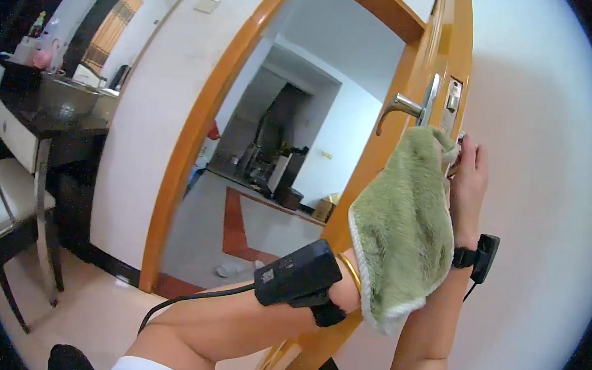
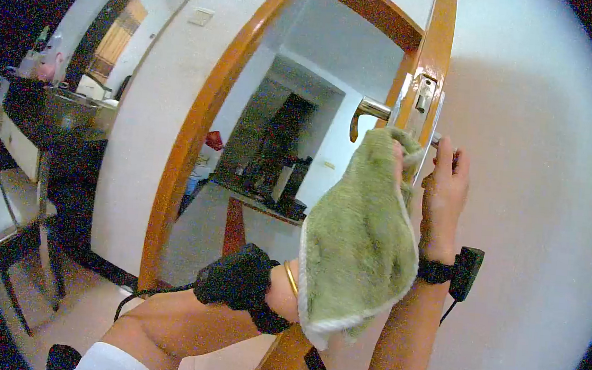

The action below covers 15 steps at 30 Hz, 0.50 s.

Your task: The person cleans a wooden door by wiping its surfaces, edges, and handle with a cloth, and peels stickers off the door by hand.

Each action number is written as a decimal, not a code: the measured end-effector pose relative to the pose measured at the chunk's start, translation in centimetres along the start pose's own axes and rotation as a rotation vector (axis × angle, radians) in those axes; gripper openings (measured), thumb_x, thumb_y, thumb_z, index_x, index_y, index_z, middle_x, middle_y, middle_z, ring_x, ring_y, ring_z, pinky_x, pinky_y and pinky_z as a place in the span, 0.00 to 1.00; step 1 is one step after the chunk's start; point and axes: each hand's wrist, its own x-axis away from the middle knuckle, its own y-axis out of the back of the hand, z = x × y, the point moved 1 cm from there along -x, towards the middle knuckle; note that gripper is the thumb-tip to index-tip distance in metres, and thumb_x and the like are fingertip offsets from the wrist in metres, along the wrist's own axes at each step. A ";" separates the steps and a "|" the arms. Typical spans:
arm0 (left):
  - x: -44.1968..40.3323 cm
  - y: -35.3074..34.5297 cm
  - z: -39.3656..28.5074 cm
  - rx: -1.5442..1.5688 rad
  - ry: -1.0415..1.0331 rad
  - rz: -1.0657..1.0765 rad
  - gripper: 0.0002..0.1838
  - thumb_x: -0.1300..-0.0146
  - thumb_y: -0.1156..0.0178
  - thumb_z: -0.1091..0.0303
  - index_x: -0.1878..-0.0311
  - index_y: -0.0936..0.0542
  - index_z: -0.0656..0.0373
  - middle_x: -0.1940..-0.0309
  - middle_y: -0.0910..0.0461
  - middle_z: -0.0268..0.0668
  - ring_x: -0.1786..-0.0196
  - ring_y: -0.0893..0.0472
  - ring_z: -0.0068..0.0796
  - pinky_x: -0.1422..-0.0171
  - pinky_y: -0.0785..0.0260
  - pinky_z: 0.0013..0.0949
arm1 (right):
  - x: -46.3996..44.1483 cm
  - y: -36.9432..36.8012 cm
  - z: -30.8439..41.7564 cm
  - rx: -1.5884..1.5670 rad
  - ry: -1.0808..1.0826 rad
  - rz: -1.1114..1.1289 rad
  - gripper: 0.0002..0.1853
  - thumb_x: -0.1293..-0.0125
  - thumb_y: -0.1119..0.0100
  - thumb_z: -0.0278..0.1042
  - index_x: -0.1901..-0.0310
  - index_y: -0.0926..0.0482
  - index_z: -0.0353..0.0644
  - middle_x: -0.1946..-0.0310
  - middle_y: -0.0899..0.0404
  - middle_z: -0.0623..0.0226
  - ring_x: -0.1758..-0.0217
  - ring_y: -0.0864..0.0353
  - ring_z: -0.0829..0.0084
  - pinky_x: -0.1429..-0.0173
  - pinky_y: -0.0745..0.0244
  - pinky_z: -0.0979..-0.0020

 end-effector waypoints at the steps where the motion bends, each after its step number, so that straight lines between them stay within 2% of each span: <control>1: 0.1 0.7 0.3 -0.042 -0.011 -0.021 0.27 0.28 0.49 0.67 0.30 0.36 0.72 0.46 0.21 0.56 0.47 0.19 0.54 0.40 0.27 0.50 | 0.4 -1.0 0.2 0.055 0.009 0.001 0.24 0.23 0.46 0.56 0.54 0.21 0.37 0.70 0.22 0.63 0.68 0.23 0.66 0.59 0.26 0.64; 4: -0.2 2.9 1.3 -0.186 -0.046 -0.087 0.28 0.28 0.49 0.68 0.29 0.37 0.73 0.46 0.22 0.57 0.47 0.19 0.55 0.40 0.27 0.50 | 0.6 -4.8 0.0 0.188 0.110 -0.055 0.27 0.23 0.47 0.60 0.56 0.20 0.37 0.67 0.17 0.57 0.65 0.19 0.59 0.57 0.25 0.58; 7: -1.6 5.2 2.7 -0.382 -0.110 -0.160 0.29 0.28 0.49 0.68 0.28 0.38 0.74 0.45 0.23 0.58 0.47 0.20 0.56 0.40 0.27 0.50 | 0.8 -8.8 0.0 0.230 0.206 -0.035 0.27 0.23 0.48 0.61 0.55 0.19 0.39 0.60 0.14 0.52 0.61 0.14 0.53 0.56 0.24 0.56; 12: -5.3 11.1 5.3 -0.933 -0.252 -0.214 0.31 0.28 0.49 0.69 0.26 0.40 0.75 0.45 0.23 0.60 0.46 0.20 0.57 0.41 0.28 0.51 | 2.5 -15.9 1.1 0.247 0.314 -0.001 0.23 0.23 0.48 0.58 0.48 0.18 0.44 0.59 0.14 0.52 0.56 0.13 0.49 0.54 0.22 0.53; 13: -6.6 12.4 4.8 -0.615 0.048 -0.220 0.23 0.28 0.49 0.68 0.35 0.32 0.72 0.50 0.22 0.58 0.50 0.20 0.57 0.45 0.28 0.53 | 2.9 -17.3 1.2 0.287 0.316 0.015 0.23 0.23 0.48 0.57 0.47 0.18 0.45 0.59 0.14 0.52 0.56 0.13 0.49 0.54 0.22 0.53; 15: -7.1 14.8 10.7 -0.865 -0.209 -0.413 0.16 0.27 0.50 0.66 0.43 0.27 0.66 0.51 0.20 0.57 0.48 0.20 0.58 0.45 0.28 0.52 | 3.6 -20.6 1.0 0.175 0.287 0.087 0.23 0.23 0.48 0.55 0.43 0.20 0.43 0.52 0.15 0.49 0.50 0.15 0.48 0.47 0.21 0.53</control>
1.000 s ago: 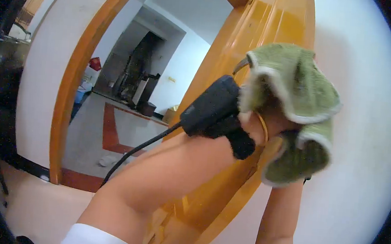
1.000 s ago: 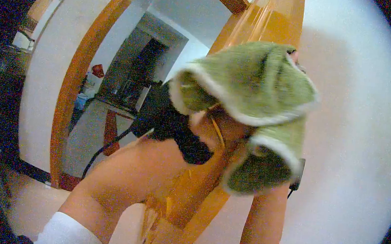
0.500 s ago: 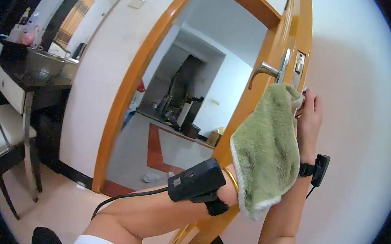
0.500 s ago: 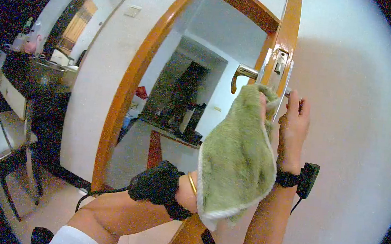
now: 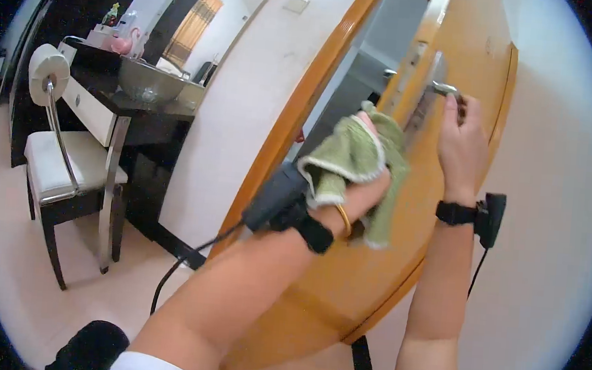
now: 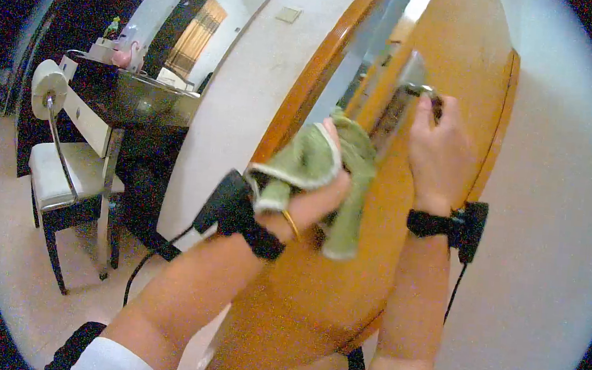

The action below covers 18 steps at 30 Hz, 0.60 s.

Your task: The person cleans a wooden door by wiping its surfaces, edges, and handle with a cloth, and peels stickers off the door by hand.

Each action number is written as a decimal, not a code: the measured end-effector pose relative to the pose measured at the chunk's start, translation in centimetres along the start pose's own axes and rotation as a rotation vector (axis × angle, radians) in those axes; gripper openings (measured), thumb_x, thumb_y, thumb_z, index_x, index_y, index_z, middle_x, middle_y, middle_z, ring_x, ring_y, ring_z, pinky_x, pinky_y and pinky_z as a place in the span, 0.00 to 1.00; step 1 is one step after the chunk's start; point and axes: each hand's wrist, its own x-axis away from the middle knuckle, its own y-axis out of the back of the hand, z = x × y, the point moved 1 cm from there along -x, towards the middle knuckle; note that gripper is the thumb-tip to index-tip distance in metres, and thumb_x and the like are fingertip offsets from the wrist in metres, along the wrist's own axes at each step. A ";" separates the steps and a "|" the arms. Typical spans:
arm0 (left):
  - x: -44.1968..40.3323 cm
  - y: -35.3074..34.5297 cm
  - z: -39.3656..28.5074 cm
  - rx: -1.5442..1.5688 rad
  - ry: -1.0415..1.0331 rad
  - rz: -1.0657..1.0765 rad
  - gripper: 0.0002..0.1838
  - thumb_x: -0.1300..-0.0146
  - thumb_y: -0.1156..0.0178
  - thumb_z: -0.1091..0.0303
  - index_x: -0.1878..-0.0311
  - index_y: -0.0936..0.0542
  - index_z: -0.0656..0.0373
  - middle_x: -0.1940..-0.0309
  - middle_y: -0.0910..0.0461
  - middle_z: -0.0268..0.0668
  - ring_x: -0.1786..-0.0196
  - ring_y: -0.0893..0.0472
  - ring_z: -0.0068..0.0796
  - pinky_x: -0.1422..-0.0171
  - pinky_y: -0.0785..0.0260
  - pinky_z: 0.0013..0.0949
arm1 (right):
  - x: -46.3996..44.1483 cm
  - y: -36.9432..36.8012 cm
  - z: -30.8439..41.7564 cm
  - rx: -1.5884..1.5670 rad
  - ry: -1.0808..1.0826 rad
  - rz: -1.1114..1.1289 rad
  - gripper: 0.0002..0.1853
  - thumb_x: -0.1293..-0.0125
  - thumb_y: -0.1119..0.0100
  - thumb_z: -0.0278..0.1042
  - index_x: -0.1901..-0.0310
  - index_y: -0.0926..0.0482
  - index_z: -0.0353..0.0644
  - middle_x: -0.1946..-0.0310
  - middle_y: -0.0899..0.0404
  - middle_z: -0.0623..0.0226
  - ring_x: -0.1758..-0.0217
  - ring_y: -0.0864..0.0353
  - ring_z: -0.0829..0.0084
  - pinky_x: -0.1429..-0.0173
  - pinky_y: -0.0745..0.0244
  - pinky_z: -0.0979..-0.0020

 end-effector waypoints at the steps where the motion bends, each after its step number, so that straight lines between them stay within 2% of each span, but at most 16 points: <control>1: 0.1 -1.4 2.5 -0.022 0.034 0.014 0.15 0.27 0.51 0.65 0.44 0.26 0.64 0.51 0.20 0.57 0.48 0.20 0.57 0.44 0.28 0.52 | 0.8 -1.2 -0.5 -0.048 -0.016 0.025 0.24 0.23 0.48 0.53 0.40 0.21 0.42 0.48 0.15 0.48 0.46 0.16 0.48 0.44 0.21 0.53; 4: -1.3 -0.4 7.0 -0.102 0.035 0.168 0.15 0.27 0.51 0.65 0.43 0.26 0.62 0.50 0.20 0.56 0.47 0.20 0.58 0.41 0.29 0.51 | 7.7 -4.3 -3.0 -0.175 0.153 -0.089 0.27 0.22 0.48 0.50 0.34 0.26 0.36 0.36 0.23 0.44 0.33 0.24 0.46 0.30 0.29 0.53; 6: -1.8 -2.4 12.2 -0.111 0.136 0.212 0.17 0.31 0.47 0.66 0.42 0.29 0.61 0.49 0.21 0.56 0.46 0.21 0.58 0.40 0.30 0.52 | 17.2 -4.2 -6.6 -0.165 -0.043 0.135 0.29 0.22 0.46 0.47 0.31 0.31 0.31 0.29 0.30 0.43 0.25 0.32 0.44 0.22 0.37 0.52; 8: -2.1 -3.4 16.6 -0.130 0.167 0.273 0.21 0.34 0.42 0.62 0.42 0.32 0.61 0.51 0.22 0.56 0.45 0.21 0.58 0.40 0.29 0.52 | 30.4 -1.9 -9.2 -0.028 -0.320 0.510 0.27 0.22 0.47 0.46 0.32 0.28 0.33 0.32 0.27 0.44 0.30 0.28 0.45 0.26 0.34 0.50; 9: -1.8 -3.0 16.4 -0.163 0.157 0.256 0.20 0.32 0.43 0.59 0.45 0.30 0.61 0.51 0.21 0.55 0.45 0.20 0.55 0.40 0.29 0.51 | 39.4 -0.6 -11.7 0.037 -0.498 0.726 0.27 0.21 0.48 0.47 0.30 0.30 0.36 0.33 0.26 0.46 0.32 0.26 0.45 0.27 0.32 0.50; 10: -1.5 -2.6 16.2 -0.196 0.149 0.239 0.19 0.29 0.44 0.56 0.47 0.29 0.62 0.52 0.20 0.54 0.45 0.20 0.53 0.40 0.29 0.51 | 47.8 2.5 -12.7 0.057 -0.647 0.861 0.28 0.22 0.48 0.42 0.28 0.32 0.33 0.28 0.32 0.44 0.23 0.35 0.49 0.19 0.42 0.55; 11: -1.8 -5.0 20.8 0.327 0.463 0.315 0.23 0.21 0.56 0.51 0.50 0.24 0.65 0.51 0.18 0.52 0.44 0.20 0.50 0.37 0.30 0.49 | 56.6 6.1 -13.4 0.164 -0.817 0.978 0.29 0.22 0.50 0.46 0.28 0.32 0.33 0.27 0.33 0.44 0.22 0.36 0.48 0.20 0.42 0.55; 12: -1.8 -4.7 20.7 0.309 0.449 0.275 0.33 0.17 0.68 0.47 0.50 0.21 0.66 0.48 0.16 0.51 0.41 0.20 0.49 0.33 0.33 0.47 | 65.2 11.5 -13.1 0.345 -0.984 1.069 0.32 0.22 0.51 0.50 0.27 0.33 0.33 0.26 0.35 0.44 0.21 0.37 0.48 0.20 0.42 0.54; 13: -1.6 -4.8 21.6 0.269 0.416 0.248 0.33 0.18 0.68 0.47 0.50 0.21 0.66 0.48 0.16 0.51 0.41 0.20 0.49 0.33 0.33 0.47 | 73.7 17.1 -11.7 0.601 -1.142 1.149 0.34 0.21 0.52 0.54 0.27 0.33 0.33 0.24 0.36 0.44 0.21 0.38 0.47 0.21 0.41 0.54; 14: -1.3 -5.1 22.7 0.230 0.394 0.228 0.32 0.18 0.67 0.47 0.49 0.21 0.66 0.48 0.16 0.51 0.41 0.20 0.48 0.33 0.33 0.47 | 80.0 22.1 -10.3 0.877 -1.056 1.174 0.36 0.21 0.54 0.58 0.26 0.34 0.33 0.23 0.37 0.44 0.20 0.40 0.47 0.21 0.41 0.54; 16: -0.8 -5.9 24.7 0.182 0.370 0.203 0.31 0.18 0.67 0.47 0.49 0.21 0.66 0.48 0.17 0.50 0.41 0.21 0.48 0.33 0.33 0.47 | 79.0 26.0 -6.6 1.420 0.112 0.688 0.44 0.21 0.63 0.62 0.19 0.53 0.32 0.16 0.62 0.45 0.13 0.67 0.45 0.13 0.66 0.49; 18: -0.4 -6.7 26.4 0.124 0.347 0.194 0.31 0.18 0.66 0.47 0.49 0.21 0.66 0.48 0.17 0.49 0.41 0.21 0.47 0.33 0.33 0.46 | 82.3 27.1 -5.2 1.303 -0.766 0.995 0.44 0.21 0.63 0.62 0.19 0.53 0.33 0.16 0.62 0.45 0.13 0.66 0.46 0.14 0.66 0.46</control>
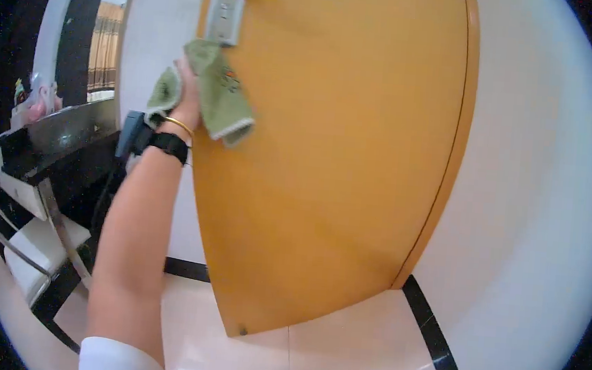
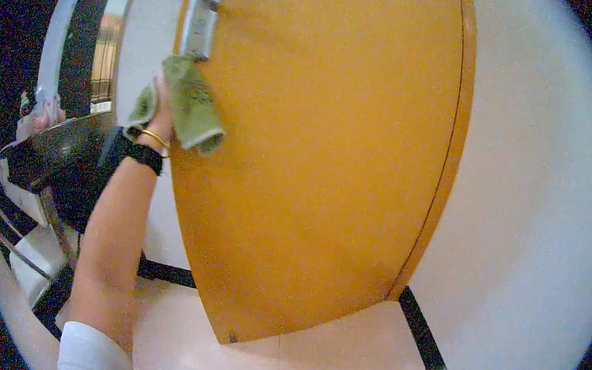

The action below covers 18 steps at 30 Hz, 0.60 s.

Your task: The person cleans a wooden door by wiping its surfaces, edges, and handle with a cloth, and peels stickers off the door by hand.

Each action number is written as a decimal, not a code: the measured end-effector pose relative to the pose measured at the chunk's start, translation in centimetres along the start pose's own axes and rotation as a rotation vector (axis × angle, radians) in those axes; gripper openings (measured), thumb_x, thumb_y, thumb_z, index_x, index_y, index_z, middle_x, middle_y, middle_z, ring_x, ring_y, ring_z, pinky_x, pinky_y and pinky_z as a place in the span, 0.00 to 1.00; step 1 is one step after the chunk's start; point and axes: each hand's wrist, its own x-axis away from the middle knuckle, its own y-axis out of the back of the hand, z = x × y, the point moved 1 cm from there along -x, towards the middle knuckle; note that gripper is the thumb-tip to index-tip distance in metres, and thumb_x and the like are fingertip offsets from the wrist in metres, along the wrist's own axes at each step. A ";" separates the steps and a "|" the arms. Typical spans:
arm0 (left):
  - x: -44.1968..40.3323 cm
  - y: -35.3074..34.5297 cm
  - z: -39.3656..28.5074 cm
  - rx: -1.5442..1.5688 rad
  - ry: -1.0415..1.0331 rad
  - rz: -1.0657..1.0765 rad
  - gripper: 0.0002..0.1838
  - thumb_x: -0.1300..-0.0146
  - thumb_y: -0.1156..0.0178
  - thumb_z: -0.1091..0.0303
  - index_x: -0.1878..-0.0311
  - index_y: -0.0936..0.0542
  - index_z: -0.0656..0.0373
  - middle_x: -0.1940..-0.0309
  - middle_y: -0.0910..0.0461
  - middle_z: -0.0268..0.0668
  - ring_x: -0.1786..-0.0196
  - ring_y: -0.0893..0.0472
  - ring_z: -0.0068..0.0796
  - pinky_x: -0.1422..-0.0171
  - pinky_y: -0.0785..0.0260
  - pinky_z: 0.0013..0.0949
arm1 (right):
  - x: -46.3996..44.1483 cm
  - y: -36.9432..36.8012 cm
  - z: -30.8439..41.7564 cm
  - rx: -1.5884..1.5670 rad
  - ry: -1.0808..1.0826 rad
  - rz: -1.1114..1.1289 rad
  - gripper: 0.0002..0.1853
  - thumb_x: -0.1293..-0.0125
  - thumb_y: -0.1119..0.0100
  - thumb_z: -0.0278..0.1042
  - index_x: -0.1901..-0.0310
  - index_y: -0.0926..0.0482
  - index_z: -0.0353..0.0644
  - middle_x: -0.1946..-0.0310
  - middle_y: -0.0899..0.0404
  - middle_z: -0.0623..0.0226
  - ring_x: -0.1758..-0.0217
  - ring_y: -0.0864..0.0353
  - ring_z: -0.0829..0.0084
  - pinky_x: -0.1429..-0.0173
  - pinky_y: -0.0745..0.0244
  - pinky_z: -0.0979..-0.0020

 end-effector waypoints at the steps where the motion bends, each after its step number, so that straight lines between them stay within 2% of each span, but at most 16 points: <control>1: -0.5 0.1 0.8 -0.028 -0.003 0.003 0.30 0.18 0.66 0.48 0.49 0.21 0.65 0.48 0.17 0.49 0.41 0.21 0.47 0.33 0.33 0.46 | 1.6 -1.3 -0.5 -0.117 -0.169 0.362 0.44 0.21 0.64 0.63 0.19 0.53 0.33 0.16 0.61 0.45 0.13 0.66 0.46 0.14 0.66 0.44; 2: -0.9 0.4 1.5 -0.056 -0.006 0.007 0.30 0.18 0.66 0.48 0.48 0.21 0.65 0.48 0.17 0.49 0.41 0.21 0.46 0.33 0.33 0.46 | 2.9 -1.9 -1.0 -0.232 -0.340 0.720 0.44 0.21 0.64 0.63 0.18 0.53 0.34 0.16 0.61 0.45 0.12 0.66 0.47 0.15 0.66 0.43; 3: -1.3 0.5 2.1 -0.085 -0.015 0.008 0.30 0.18 0.65 0.48 0.48 0.22 0.65 0.48 0.17 0.49 0.41 0.21 0.46 0.33 0.33 0.45 | 2.1 0.5 -0.5 -0.180 -0.345 0.751 0.44 0.21 0.65 0.62 0.18 0.56 0.35 0.16 0.62 0.46 0.12 0.66 0.49 0.14 0.65 0.46; 6: -2.3 1.1 4.0 -0.158 -0.024 0.068 0.29 0.18 0.64 0.48 0.48 0.22 0.65 0.47 0.18 0.48 0.41 0.22 0.45 0.33 0.33 0.45 | 2.8 1.7 -1.2 -0.111 -0.295 0.687 0.45 0.21 0.65 0.63 0.18 0.57 0.35 0.16 0.63 0.46 0.12 0.66 0.51 0.14 0.64 0.49; 7: -2.8 1.6 4.5 -0.172 -0.020 0.085 0.28 0.18 0.64 0.48 0.47 0.22 0.65 0.47 0.18 0.48 0.41 0.22 0.45 0.33 0.33 0.45 | 2.2 3.2 -1.9 -0.106 -0.301 0.768 0.44 0.21 0.65 0.63 0.18 0.56 0.33 0.16 0.62 0.46 0.12 0.64 0.52 0.14 0.63 0.51; 10: -5.4 3.5 6.1 -0.224 -0.012 0.122 0.28 0.18 0.63 0.49 0.47 0.22 0.64 0.47 0.18 0.47 0.41 0.22 0.44 0.33 0.33 0.44 | 2.3 3.8 -3.2 -0.097 -0.325 0.789 0.44 0.21 0.65 0.62 0.19 0.56 0.32 0.16 0.63 0.46 0.12 0.65 0.51 0.14 0.63 0.51; 13: -6.9 5.7 8.5 -0.274 0.011 0.155 0.27 0.19 0.62 0.49 0.46 0.23 0.64 0.47 0.19 0.46 0.41 0.22 0.43 0.33 0.34 0.43 | 6.0 0.0 -4.1 -0.093 -0.252 0.463 0.41 0.25 0.52 0.52 0.20 0.50 0.31 0.18 0.51 0.46 0.14 0.55 0.47 0.14 0.62 0.46; 18: -7.3 5.4 9.9 -0.326 0.059 0.173 0.25 0.19 0.60 0.50 0.45 0.23 0.63 0.47 0.19 0.45 0.41 0.23 0.42 0.32 0.34 0.42 | 3.5 1.2 -2.5 -0.070 -0.354 0.716 0.42 0.26 0.49 0.49 0.19 0.52 0.34 0.16 0.57 0.49 0.13 0.59 0.50 0.14 0.63 0.47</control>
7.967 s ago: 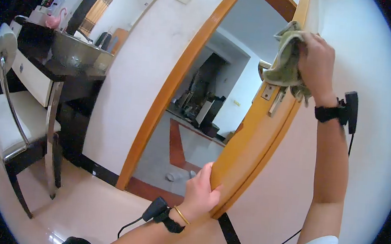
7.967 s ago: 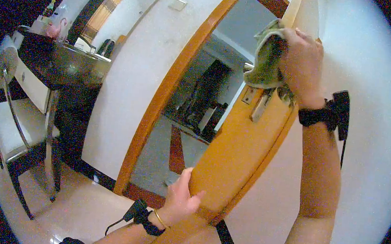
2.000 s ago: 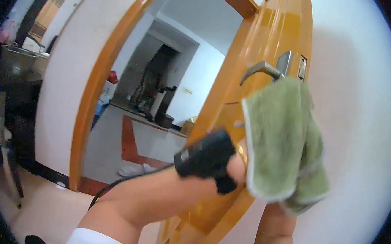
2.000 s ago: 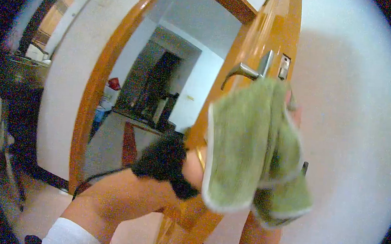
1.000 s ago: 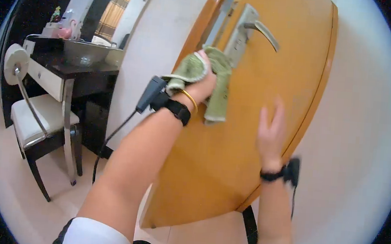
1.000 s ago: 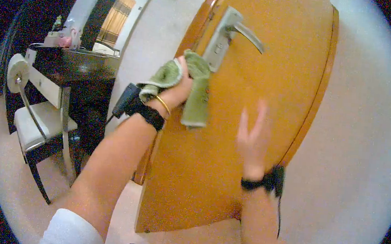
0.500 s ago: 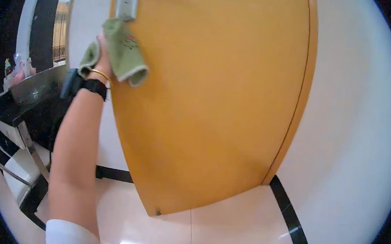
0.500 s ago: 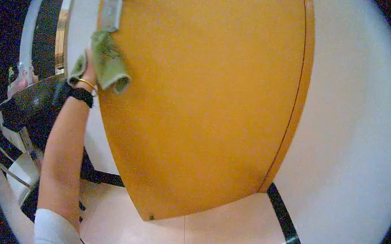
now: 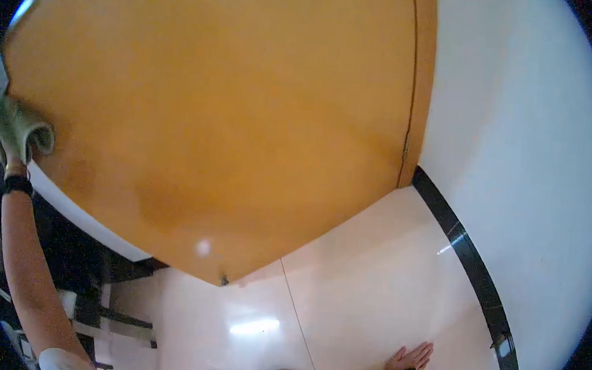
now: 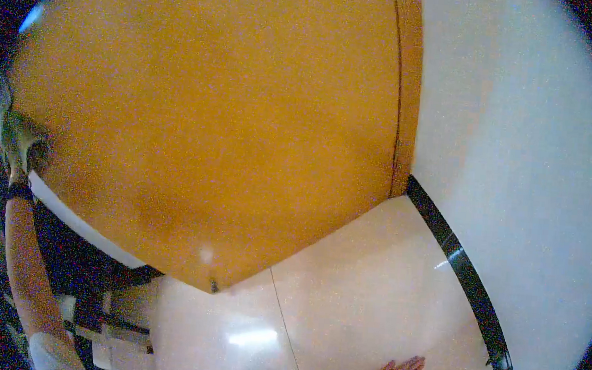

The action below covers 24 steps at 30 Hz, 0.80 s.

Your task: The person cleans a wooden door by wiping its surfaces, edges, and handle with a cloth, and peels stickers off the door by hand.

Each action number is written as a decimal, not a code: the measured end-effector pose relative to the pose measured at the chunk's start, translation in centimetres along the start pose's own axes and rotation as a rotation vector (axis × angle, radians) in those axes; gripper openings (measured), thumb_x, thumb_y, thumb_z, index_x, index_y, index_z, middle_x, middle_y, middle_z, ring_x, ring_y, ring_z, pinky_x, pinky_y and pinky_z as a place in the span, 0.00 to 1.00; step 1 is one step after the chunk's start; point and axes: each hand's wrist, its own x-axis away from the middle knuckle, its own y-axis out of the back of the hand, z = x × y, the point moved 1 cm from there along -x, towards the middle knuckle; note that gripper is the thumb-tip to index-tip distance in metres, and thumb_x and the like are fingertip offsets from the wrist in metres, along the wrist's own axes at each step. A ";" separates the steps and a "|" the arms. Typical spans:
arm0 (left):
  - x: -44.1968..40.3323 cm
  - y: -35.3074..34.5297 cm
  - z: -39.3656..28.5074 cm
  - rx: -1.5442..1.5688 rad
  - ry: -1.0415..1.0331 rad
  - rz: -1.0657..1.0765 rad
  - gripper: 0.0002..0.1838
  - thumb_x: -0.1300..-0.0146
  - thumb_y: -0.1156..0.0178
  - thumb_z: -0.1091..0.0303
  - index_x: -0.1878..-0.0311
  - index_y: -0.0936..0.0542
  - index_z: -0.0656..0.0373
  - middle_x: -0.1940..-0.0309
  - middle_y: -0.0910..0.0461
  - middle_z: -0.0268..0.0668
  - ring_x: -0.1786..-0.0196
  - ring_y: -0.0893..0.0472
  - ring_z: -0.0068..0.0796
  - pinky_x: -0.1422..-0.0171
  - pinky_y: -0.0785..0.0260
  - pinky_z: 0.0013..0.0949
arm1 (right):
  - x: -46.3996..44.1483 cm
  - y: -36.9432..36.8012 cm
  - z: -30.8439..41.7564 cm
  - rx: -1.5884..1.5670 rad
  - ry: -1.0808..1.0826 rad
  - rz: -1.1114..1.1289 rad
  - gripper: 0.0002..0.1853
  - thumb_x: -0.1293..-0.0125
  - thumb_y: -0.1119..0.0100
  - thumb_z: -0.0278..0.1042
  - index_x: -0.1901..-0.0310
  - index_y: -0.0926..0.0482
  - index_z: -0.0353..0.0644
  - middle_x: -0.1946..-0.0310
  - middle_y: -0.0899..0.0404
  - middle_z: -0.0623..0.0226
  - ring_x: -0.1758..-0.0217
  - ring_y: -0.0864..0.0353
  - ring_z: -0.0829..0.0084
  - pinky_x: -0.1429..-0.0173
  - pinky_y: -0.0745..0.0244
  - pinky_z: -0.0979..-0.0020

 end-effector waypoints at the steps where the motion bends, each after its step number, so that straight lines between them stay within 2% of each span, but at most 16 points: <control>1: 0.0 0.5 -0.1 -0.003 0.011 -0.007 0.25 0.19 0.60 0.50 0.45 0.23 0.63 0.46 0.19 0.44 0.41 0.23 0.41 0.32 0.34 0.42 | 0.1 0.9 0.5 -0.021 -0.027 0.043 0.43 0.26 0.49 0.48 0.19 0.53 0.34 0.16 0.58 0.50 0.13 0.60 0.50 0.14 0.64 0.48; 2: 0.1 0.7 0.0 -0.006 0.025 -0.006 0.25 0.19 0.60 0.50 0.45 0.23 0.63 0.46 0.20 0.44 0.40 0.23 0.41 0.32 0.34 0.42 | 0.6 2.0 0.7 -0.034 -0.054 0.087 0.43 0.26 0.48 0.47 0.19 0.53 0.34 0.16 0.59 0.50 0.13 0.62 0.51 0.14 0.65 0.48; 5: -0.3 1.0 -0.7 -0.029 0.063 -0.013 0.24 0.19 0.59 0.51 0.44 0.24 0.62 0.46 0.20 0.43 0.40 0.23 0.40 0.32 0.34 0.41 | 1.0 2.9 0.8 0.074 0.040 -0.136 0.35 0.24 0.49 0.46 0.24 0.42 0.33 0.21 0.43 0.50 0.18 0.43 0.51 0.18 0.48 0.47; 8: -0.4 1.4 -1.4 -0.048 0.099 -0.026 0.23 0.19 0.58 0.51 0.44 0.24 0.62 0.46 0.20 0.42 0.40 0.24 0.39 0.32 0.34 0.40 | 1.0 6.3 1.2 -0.012 0.019 0.178 0.44 0.21 0.66 0.61 0.19 0.56 0.32 0.16 0.63 0.46 0.12 0.66 0.50 0.14 0.66 0.50; 9: -0.4 1.2 -1.6 -0.048 0.104 -0.030 0.23 0.20 0.58 0.51 0.44 0.24 0.62 0.46 0.21 0.42 0.40 0.24 0.39 0.32 0.34 0.40 | 0.6 5.8 1.2 -0.078 0.015 0.208 0.44 0.21 0.64 0.61 0.19 0.57 0.32 0.15 0.64 0.45 0.12 0.67 0.49 0.14 0.67 0.48; 12: -0.2 1.4 -2.3 -0.055 0.135 -0.043 0.22 0.20 0.57 0.52 0.43 0.25 0.61 0.46 0.21 0.41 0.40 0.24 0.38 0.32 0.34 0.40 | -0.1 8.1 2.6 -0.122 -0.029 0.311 0.45 0.22 0.62 0.60 0.18 0.57 0.32 0.15 0.65 0.46 0.12 0.68 0.50 0.14 0.68 0.47; 16: 0.4 1.8 -3.9 -0.072 0.153 -0.058 0.21 0.20 0.55 0.52 0.42 0.25 0.61 0.46 0.22 0.40 0.40 0.25 0.37 0.32 0.35 0.39 | 0.7 5.4 1.6 -0.064 -0.009 0.280 0.44 0.22 0.61 0.59 0.18 0.56 0.32 0.16 0.63 0.46 0.12 0.66 0.48 0.14 0.65 0.46; 19: -0.4 2.0 -4.7 -0.065 0.158 -0.062 0.20 0.20 0.54 0.53 0.42 0.25 0.60 0.45 0.22 0.39 0.40 0.25 0.36 0.32 0.35 0.38 | 0.7 8.0 1.6 -0.046 -0.053 0.371 0.43 0.22 0.61 0.58 0.19 0.54 0.31 0.16 0.60 0.46 0.13 0.64 0.47 0.15 0.63 0.46; 22: -0.6 1.5 -4.9 -0.058 0.167 -0.061 0.20 0.20 0.54 0.53 0.41 0.26 0.60 0.45 0.22 0.39 0.40 0.25 0.35 0.32 0.35 0.37 | 1.1 9.6 2.1 -0.005 -0.015 0.321 0.42 0.22 0.61 0.58 0.20 0.51 0.30 0.16 0.58 0.46 0.13 0.61 0.47 0.15 0.60 0.45; 23: -0.4 1.4 -4.8 -0.047 0.165 -0.054 0.20 0.20 0.53 0.53 0.41 0.26 0.60 0.45 0.22 0.38 0.40 0.25 0.35 0.32 0.35 0.37 | 1.3 7.4 1.6 -0.094 0.003 0.223 0.42 0.22 0.61 0.58 0.20 0.49 0.30 0.17 0.56 0.45 0.13 0.58 0.47 0.16 0.57 0.45; 24: -0.2 1.6 -5.0 -0.047 0.163 -0.056 0.20 0.20 0.53 0.54 0.41 0.26 0.60 0.45 0.23 0.38 0.40 0.26 0.34 0.32 0.35 0.37 | 1.4 5.0 0.8 -0.061 0.079 0.022 0.42 0.22 0.61 0.58 0.20 0.49 0.30 0.17 0.55 0.45 0.13 0.58 0.47 0.16 0.57 0.45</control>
